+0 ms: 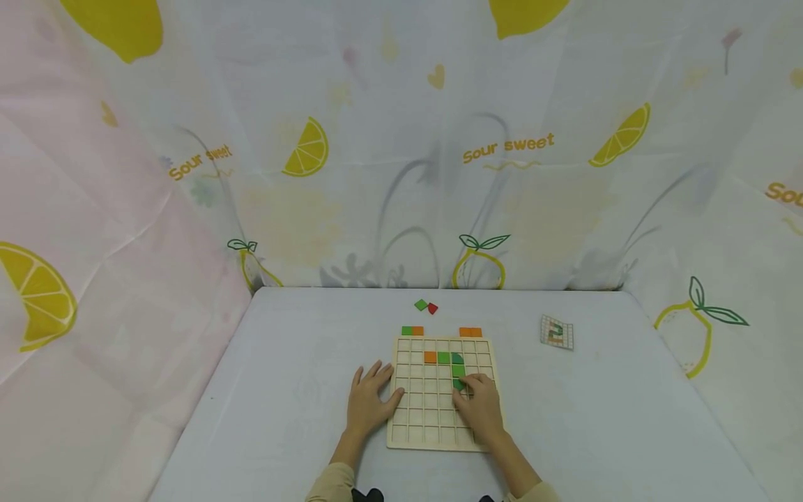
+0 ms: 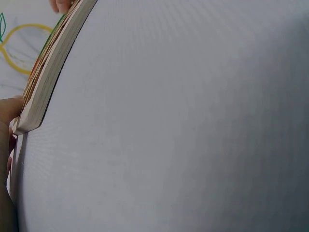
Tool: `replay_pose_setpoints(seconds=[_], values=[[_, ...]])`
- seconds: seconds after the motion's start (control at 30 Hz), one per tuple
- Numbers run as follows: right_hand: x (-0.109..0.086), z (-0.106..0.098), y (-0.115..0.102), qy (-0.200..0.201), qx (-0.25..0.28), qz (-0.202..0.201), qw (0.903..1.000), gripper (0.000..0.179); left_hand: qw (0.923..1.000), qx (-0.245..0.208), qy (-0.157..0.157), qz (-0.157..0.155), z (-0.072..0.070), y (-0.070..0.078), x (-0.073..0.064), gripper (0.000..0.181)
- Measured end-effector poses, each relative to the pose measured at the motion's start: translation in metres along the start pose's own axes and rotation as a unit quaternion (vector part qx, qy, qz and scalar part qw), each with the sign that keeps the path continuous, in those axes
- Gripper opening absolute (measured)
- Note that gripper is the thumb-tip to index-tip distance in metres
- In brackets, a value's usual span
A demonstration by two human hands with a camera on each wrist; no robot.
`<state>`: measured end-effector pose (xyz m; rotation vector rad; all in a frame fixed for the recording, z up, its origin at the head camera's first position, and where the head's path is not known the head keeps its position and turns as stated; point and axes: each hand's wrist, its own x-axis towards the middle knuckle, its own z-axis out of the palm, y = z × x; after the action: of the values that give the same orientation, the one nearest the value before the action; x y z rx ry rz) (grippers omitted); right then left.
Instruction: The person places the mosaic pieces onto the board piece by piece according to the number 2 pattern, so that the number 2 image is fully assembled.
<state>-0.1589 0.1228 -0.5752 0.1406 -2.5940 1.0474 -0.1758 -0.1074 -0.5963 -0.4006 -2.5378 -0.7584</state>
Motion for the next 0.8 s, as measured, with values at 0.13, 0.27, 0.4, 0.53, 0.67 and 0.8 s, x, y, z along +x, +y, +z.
replay_pose_setpoints(seconds=[0.13, 0.27, 0.4, 0.53, 0.67, 0.8], values=[[0.0008, -0.0044, 0.0027, -0.001, 0.024, -0.023, 0.9994, 0.022, 1.0000, -0.005, -0.003, -0.005, -0.0005, 0.0009, 0.0005, 0.046], [0.0017, -0.0065, 0.0053, -0.009, 0.035, -0.030, 0.9989, 0.022, 0.9999, -0.011, -0.007, -0.010, -0.0003, 0.0013, 0.0000, 0.046], [0.0026, -0.0061, 0.0051, -0.009, 0.033, -0.026, 0.9991, 0.022, 0.9999, -0.014, -0.005, -0.008, 0.0004, 0.0003, -0.0004, 0.046], [0.0031, -0.0041, 0.0052, 0.000, 0.030, -0.027, 0.9992, 0.021, 0.9999, -0.013, -0.003, -0.006, 0.0012, -0.0008, -0.0003, 0.046], [0.0035, -0.0018, 0.0070, -0.005, 0.027, -0.035, 0.9990, 0.018, 0.9999, -0.009, -0.003, -0.006, 0.0016, -0.0010, -0.0001, 0.046], [0.0051, -0.0008, 0.0088, -0.017, 0.024, -0.037, 0.9989, 0.018, 1.0000, -0.007, -0.002, -0.005, 0.0012, 0.0000, -0.0002, 0.047]])
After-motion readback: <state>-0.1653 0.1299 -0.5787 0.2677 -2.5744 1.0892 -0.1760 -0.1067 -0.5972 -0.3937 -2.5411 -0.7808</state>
